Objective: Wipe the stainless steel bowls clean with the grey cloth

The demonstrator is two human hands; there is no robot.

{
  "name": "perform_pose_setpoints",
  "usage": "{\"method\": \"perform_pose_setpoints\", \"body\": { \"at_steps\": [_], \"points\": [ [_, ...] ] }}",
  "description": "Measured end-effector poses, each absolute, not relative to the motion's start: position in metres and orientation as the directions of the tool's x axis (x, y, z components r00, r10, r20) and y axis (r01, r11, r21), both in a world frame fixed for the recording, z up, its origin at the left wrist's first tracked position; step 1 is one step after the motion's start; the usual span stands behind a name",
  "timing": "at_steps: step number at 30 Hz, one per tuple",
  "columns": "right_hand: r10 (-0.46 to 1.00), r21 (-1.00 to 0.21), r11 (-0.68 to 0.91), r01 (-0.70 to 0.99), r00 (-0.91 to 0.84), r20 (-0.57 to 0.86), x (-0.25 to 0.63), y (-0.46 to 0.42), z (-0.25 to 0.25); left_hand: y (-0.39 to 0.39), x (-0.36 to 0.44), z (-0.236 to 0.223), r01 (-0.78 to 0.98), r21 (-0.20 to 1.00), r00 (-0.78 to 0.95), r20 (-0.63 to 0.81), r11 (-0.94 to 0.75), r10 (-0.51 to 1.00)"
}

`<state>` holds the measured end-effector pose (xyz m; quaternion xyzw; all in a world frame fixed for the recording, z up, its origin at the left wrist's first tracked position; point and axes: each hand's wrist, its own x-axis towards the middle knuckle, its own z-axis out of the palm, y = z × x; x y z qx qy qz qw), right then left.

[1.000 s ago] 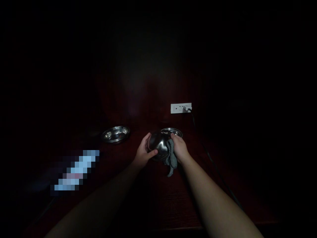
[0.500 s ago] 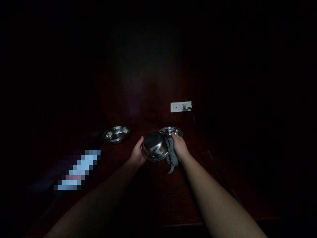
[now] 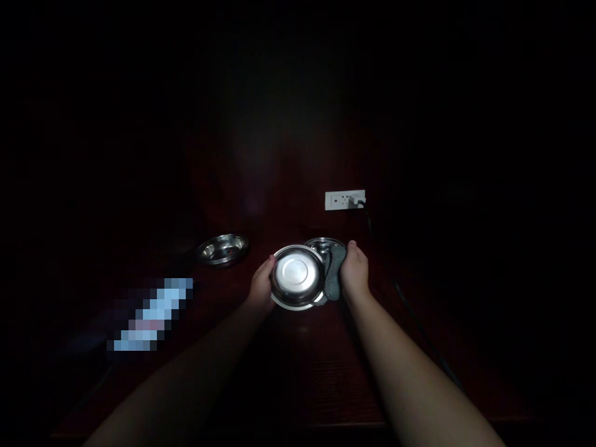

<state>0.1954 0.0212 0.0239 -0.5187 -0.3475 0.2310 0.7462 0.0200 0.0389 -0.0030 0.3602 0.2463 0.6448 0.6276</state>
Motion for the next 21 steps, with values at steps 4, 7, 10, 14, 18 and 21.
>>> {"method": "perform_pose_setpoints", "body": {
  "at_steps": [4,7,10,14,18,21],
  "points": [
    [0.668,-0.907,0.400,0.132,0.636,0.388,0.196,0.022,0.021,0.029,0.022,0.001,-0.494,0.819,-0.039,0.314,-0.291,0.949],
    [0.663,-0.887,0.405,0.223,0.596,0.453,0.190,0.017,0.023,0.018,0.023,0.006,-0.324,0.859,-0.087,0.389,-0.396,0.917],
    [0.691,-0.867,0.418,0.271,0.525,0.497,0.181,0.010,0.027,0.007,0.023,0.013,-0.192,0.862,-0.125,0.452,-0.469,0.883],
    [0.711,-0.835,0.460,0.302,0.439,0.550,0.172,0.006,0.029,-0.004,0.022,0.020,-0.126,0.847,-0.155,0.497,-0.516,0.854],
    [0.743,-0.838,0.476,0.269,0.387,0.546,0.170,0.004,0.030,-0.008,0.021,0.024,-0.169,0.842,-0.203,0.480,-0.513,0.854],
    [0.761,-0.834,0.510,0.212,0.341,0.552,0.167,0.001,0.030,-0.007,0.021,0.026,-0.201,0.842,-0.224,0.458,-0.501,0.860]
  ]
}}
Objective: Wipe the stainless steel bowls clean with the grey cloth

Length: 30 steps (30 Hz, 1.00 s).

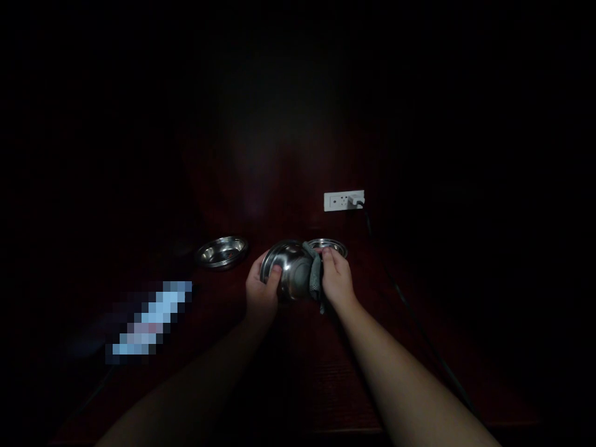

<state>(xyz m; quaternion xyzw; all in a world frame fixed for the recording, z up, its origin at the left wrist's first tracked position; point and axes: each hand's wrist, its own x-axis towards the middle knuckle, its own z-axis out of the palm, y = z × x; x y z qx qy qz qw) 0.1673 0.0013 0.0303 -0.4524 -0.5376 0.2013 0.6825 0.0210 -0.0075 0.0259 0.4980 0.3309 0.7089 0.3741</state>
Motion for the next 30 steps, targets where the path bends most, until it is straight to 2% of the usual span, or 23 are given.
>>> {"method": "perform_pose_setpoints", "body": {
  "at_steps": [4,8,19,23,30],
  "points": [
    [0.771,-0.799,0.577,0.168,0.210,0.601,0.161,-0.002,0.029,-0.007,0.022,0.023,-0.183,0.881,-0.196,0.403,-0.437,0.894],
    [0.752,-0.755,0.625,0.196,0.105,0.650,0.157,-0.003,0.025,-0.010,0.025,0.018,-0.213,0.898,-0.170,0.354,-0.385,0.920],
    [0.709,-0.700,0.667,0.255,0.069,0.702,0.153,-0.008,0.025,-0.021,0.027,0.015,-0.273,0.883,0.051,0.410,-0.382,0.911],
    [0.655,-0.620,0.720,0.311,-0.008,0.756,0.151,-0.013,0.026,-0.025,0.027,0.014,-0.261,0.864,0.106,0.469,-0.431,0.877],
    [0.560,-0.422,0.767,0.484,-0.183,0.808,0.147,-0.023,0.030,-0.022,0.028,0.011,-0.169,0.864,0.000,0.480,-0.473,0.877]
  ]
}}
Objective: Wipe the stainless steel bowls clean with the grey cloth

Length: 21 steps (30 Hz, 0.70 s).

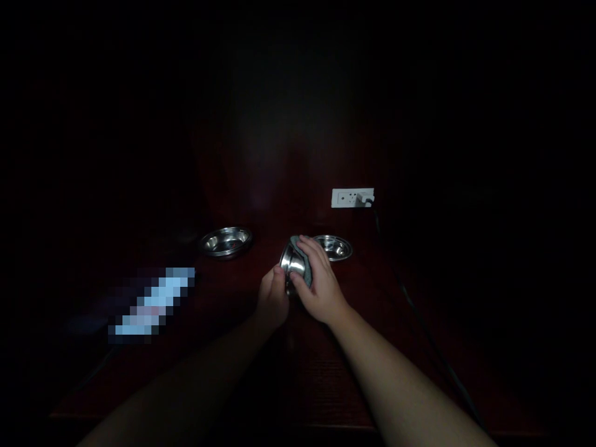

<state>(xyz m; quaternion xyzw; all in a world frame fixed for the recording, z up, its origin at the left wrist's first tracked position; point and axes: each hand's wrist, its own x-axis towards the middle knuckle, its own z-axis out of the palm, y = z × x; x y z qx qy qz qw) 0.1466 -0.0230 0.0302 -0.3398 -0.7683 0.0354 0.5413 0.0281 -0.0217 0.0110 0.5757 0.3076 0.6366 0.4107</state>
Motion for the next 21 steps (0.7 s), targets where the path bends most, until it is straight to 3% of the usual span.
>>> {"method": "perform_pose_setpoints", "body": {
  "at_steps": [5,12,16,21],
  "points": [
    [0.535,-0.339,0.787,0.516,-0.297,0.791,0.142,-0.028,0.031,-0.013,0.028,0.006,-0.151,0.881,-0.076,0.443,-0.449,0.893],
    [0.527,-0.339,0.791,0.509,-0.286,0.800,0.147,-0.024,0.030,-0.009,0.028,0.004,-0.188,0.877,-0.059,0.440,-0.443,0.896],
    [0.566,-0.444,0.770,0.457,-0.170,0.807,0.151,-0.018,0.031,-0.013,0.027,0.005,-0.233,0.872,-0.018,0.438,-0.430,0.899],
    [0.701,-0.684,0.680,0.263,0.037,0.712,0.155,-0.010,0.030,-0.019,0.026,0.009,-0.316,0.866,0.057,0.426,-0.388,0.903]
  ]
}}
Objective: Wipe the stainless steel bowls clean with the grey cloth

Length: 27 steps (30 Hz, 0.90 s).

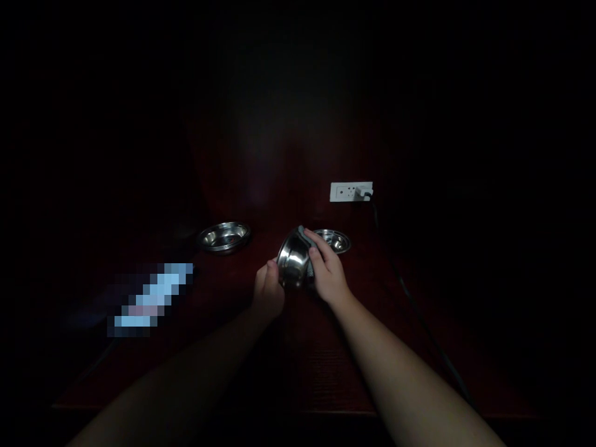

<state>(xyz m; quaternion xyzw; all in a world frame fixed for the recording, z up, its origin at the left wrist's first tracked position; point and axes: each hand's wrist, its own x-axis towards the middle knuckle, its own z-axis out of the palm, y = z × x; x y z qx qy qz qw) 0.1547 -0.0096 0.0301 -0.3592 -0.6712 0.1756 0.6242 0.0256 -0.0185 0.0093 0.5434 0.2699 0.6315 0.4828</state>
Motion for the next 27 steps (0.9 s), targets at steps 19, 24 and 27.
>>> {"method": "perform_pose_setpoints", "body": {
  "at_steps": [19,24,27],
  "points": [
    [0.992,-0.753,-0.103,-0.650,-0.118,-0.034,0.140,-0.011,0.034,-0.010,0.021,0.009,-0.092,0.761,0.141,0.649,-0.643,0.748],
    [0.986,-0.731,-0.139,-0.668,-0.161,-0.040,0.144,-0.010,0.036,-0.009,0.023,0.009,-0.043,0.748,0.223,0.653,-0.662,0.723],
    [0.985,-0.734,-0.161,-0.659,-0.157,-0.075,0.147,-0.007,0.035,-0.009,0.023,0.011,0.000,0.724,0.298,0.659,-0.690,0.691]
  ]
}}
